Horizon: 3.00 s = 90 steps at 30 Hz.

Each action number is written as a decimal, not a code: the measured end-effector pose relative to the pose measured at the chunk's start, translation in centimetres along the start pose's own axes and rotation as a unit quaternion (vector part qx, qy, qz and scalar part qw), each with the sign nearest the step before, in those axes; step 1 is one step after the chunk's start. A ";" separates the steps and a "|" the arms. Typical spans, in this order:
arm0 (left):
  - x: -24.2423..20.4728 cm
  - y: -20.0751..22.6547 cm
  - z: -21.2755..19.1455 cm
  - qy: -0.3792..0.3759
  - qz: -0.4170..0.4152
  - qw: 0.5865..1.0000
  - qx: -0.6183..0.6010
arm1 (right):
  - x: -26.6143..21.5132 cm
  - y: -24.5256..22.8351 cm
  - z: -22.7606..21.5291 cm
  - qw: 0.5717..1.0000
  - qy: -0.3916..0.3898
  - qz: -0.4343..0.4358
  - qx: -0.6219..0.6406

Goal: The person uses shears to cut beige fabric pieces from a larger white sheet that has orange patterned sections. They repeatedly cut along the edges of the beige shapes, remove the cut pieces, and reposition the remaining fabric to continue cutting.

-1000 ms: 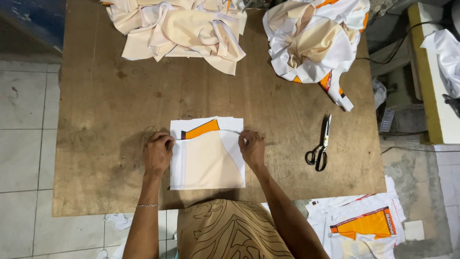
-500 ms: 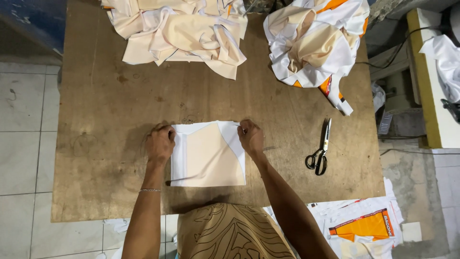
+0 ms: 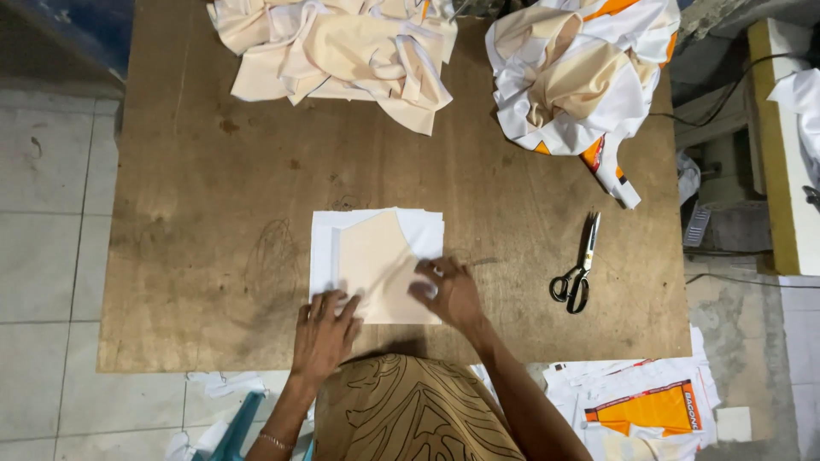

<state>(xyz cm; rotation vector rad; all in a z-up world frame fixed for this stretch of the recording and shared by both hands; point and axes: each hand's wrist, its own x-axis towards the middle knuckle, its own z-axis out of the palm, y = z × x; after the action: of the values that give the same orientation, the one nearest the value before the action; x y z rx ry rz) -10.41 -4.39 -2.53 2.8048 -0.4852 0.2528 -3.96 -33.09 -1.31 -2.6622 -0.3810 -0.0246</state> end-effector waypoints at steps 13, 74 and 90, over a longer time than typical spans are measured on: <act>-3.5 4.2 -2.3 -0.133 -0.097 0.985 0.060 | -3.6 -1.9 -2.1 0.985 -0.059 -0.067 -0.146; -2.0 -5.3 -1.1 0.036 -0.352 0.935 -0.037 | -23.7 -12.1 0.8 0.658 0.085 0.460 0.590; -6.6 -4.4 -1.6 0.064 -0.217 0.972 -0.063 | -17.7 -23.9 11.2 0.714 -0.026 0.336 0.614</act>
<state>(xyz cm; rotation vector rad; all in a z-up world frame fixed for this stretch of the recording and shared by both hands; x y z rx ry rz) -15.22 2.09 -3.54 2.6603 0.1389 0.2915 -27.91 -12.24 -2.45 -1.3050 0.4669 0.3907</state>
